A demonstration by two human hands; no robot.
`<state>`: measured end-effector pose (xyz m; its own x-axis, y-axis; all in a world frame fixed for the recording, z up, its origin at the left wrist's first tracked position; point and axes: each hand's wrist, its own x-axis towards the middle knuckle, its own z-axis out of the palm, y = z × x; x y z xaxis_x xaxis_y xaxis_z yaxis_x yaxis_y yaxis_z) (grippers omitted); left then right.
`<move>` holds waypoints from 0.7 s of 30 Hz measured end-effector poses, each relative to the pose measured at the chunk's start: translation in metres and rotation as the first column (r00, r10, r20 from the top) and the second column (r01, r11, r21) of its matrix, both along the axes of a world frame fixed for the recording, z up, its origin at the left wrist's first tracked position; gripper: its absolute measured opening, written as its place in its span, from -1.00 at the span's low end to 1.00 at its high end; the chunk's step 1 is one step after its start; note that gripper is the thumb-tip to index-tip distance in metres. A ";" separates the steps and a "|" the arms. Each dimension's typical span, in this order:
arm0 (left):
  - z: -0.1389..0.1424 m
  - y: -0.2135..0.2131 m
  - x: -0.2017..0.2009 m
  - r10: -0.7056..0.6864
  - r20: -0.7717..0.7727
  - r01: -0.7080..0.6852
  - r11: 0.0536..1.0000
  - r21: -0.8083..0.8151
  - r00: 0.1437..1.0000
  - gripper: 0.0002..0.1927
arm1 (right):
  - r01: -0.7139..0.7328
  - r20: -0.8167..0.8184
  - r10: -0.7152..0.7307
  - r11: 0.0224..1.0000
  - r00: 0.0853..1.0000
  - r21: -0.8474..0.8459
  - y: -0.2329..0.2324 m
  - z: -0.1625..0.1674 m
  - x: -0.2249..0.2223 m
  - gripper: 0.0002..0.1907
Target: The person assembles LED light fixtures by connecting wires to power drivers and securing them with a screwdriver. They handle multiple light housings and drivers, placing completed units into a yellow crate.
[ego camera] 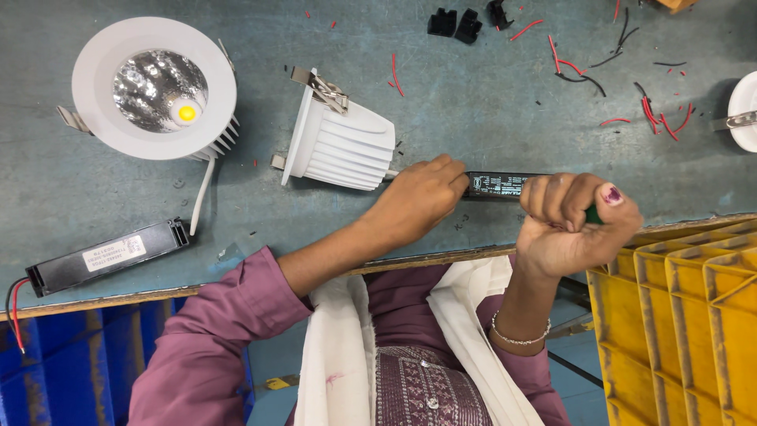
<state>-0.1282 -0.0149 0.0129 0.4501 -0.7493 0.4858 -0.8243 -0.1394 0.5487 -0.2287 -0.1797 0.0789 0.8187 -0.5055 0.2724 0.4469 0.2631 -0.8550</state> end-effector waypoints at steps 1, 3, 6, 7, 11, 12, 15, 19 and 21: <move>0.000 -0.001 0.000 -0.002 -0.005 0.002 1.000 0.007 1.000 -0.89 | 0.003 0.002 -0.003 1.000 1.000 -0.002 0.000 0.000 0.000 -0.49; 0.001 -0.002 0.000 -0.006 -0.017 0.006 1.000 0.020 1.000 -0.88 | 0.006 0.003 -0.006 1.000 1.000 0.002 0.000 0.001 0.001 -0.49; 0.003 0.002 0.003 -0.014 -0.123 0.012 1.000 -0.019 0.992 -0.87 | -0.003 0.004 0.003 1.000 1.000 0.025 -0.002 0.001 0.000 -0.48; 0.004 0.004 0.003 -0.016 -0.139 0.013 1.000 -0.024 0.990 -0.85 | -0.008 0.009 0.008 0.999 1.000 0.039 -0.003 0.001 0.000 -0.48; 0.007 0.008 0.003 0.006 -0.136 -0.007 1.000 -0.007 0.991 -0.80 | -0.010 0.023 0.009 0.998 1.000 0.061 -0.005 -0.002 -0.002 -0.48; 0.008 0.008 0.002 0.021 -0.119 -0.020 1.000 0.006 0.993 -0.80 | -0.012 0.025 0.010 0.998 1.000 0.064 -0.006 -0.002 -0.003 -0.48; 0.008 0.007 0.004 0.001 -0.093 0.001 1.000 0.031 0.996 -0.87 | -0.012 0.027 0.010 0.998 1.000 0.069 -0.007 -0.002 -0.004 -0.48; 0.007 0.007 0.006 -0.039 -0.081 0.041 0.999 0.014 0.996 -0.90 | -0.009 0.032 0.007 0.998 0.999 0.056 -0.006 -0.004 -0.003 -0.48; 0.005 0.008 0.005 -0.038 -0.061 0.037 0.999 -0.014 0.997 -0.90 | -0.009 0.031 0.008 0.998 0.999 0.060 -0.005 -0.004 -0.002 -0.48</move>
<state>-0.1230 -0.0070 0.0181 0.4507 -0.7603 0.4678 -0.7939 -0.1018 0.5995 -0.2305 -0.1848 0.0752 0.8147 -0.5149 0.2669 0.4706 0.3179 -0.8231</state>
